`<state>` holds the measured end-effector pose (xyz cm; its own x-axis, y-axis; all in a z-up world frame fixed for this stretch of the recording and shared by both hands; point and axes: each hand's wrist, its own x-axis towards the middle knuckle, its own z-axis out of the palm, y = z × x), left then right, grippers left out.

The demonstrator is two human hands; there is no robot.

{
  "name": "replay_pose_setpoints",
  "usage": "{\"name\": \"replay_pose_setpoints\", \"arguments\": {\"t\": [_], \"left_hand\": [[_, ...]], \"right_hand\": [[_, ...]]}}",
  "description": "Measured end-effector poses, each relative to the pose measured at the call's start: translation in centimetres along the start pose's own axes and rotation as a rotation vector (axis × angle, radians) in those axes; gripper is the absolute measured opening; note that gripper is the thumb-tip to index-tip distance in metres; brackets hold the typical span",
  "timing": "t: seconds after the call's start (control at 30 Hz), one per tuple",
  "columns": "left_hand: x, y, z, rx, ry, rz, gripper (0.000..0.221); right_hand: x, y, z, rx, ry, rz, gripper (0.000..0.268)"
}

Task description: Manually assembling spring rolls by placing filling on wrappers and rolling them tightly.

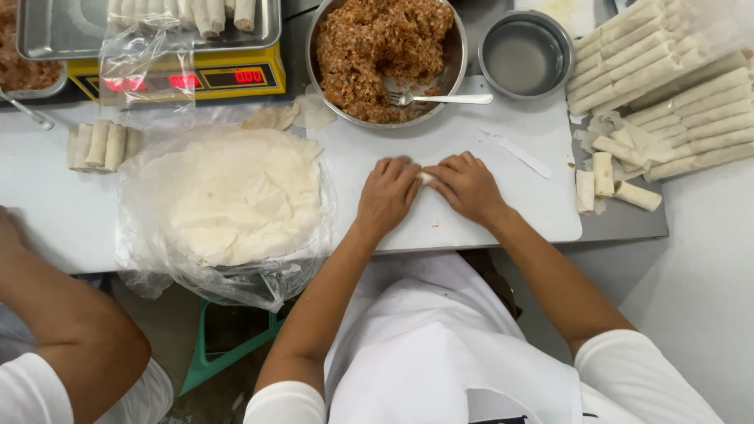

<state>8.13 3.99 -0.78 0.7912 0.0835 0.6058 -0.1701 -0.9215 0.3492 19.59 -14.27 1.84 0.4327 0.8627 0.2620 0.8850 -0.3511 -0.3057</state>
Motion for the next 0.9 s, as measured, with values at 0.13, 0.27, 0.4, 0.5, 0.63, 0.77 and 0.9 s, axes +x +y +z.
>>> {"name": "replay_pose_setpoints", "arguments": {"t": [0.13, 0.27, 0.4, 0.5, 0.63, 0.77, 0.9], "left_hand": [[1.5, -0.6, 0.4, -0.089, 0.023, -0.081, 0.019], [0.7, -0.2, 0.2, -0.093, 0.053, -0.067, 0.009], [2.2, -1.7, 3.6, 0.058, 0.177, -0.067, 0.022], [2.4, -1.7, 3.7, 0.069, 0.187, -0.046, 0.024], [-2.8, 2.3, 0.5, -0.031, 0.047, 0.001, 0.020], [-3.2, 2.9, 0.1, -0.063, 0.007, -0.045, 0.020], [-0.1, 0.5, 1.7, -0.100, 0.073, -0.208, 0.021]], "right_hand": [[1.2, 0.3, -0.7, 0.027, -0.040, 0.067, 0.027], [-0.7, 0.1, 0.8, -0.165, 0.022, 0.051, 0.030], [0.4, 1.1, 1.2, -0.249, 0.025, 0.079, 0.037], [0.7, 1.6, 1.9, -0.186, 0.030, 0.079, 0.039], [-4.8, -0.6, 2.1, -0.194, -0.080, 0.030, 0.039], [-5.5, -1.4, 1.4, -0.035, 0.042, -0.025, 0.026], [-2.2, 0.6, 2.5, -0.053, 0.070, 0.143, 0.042]]}}
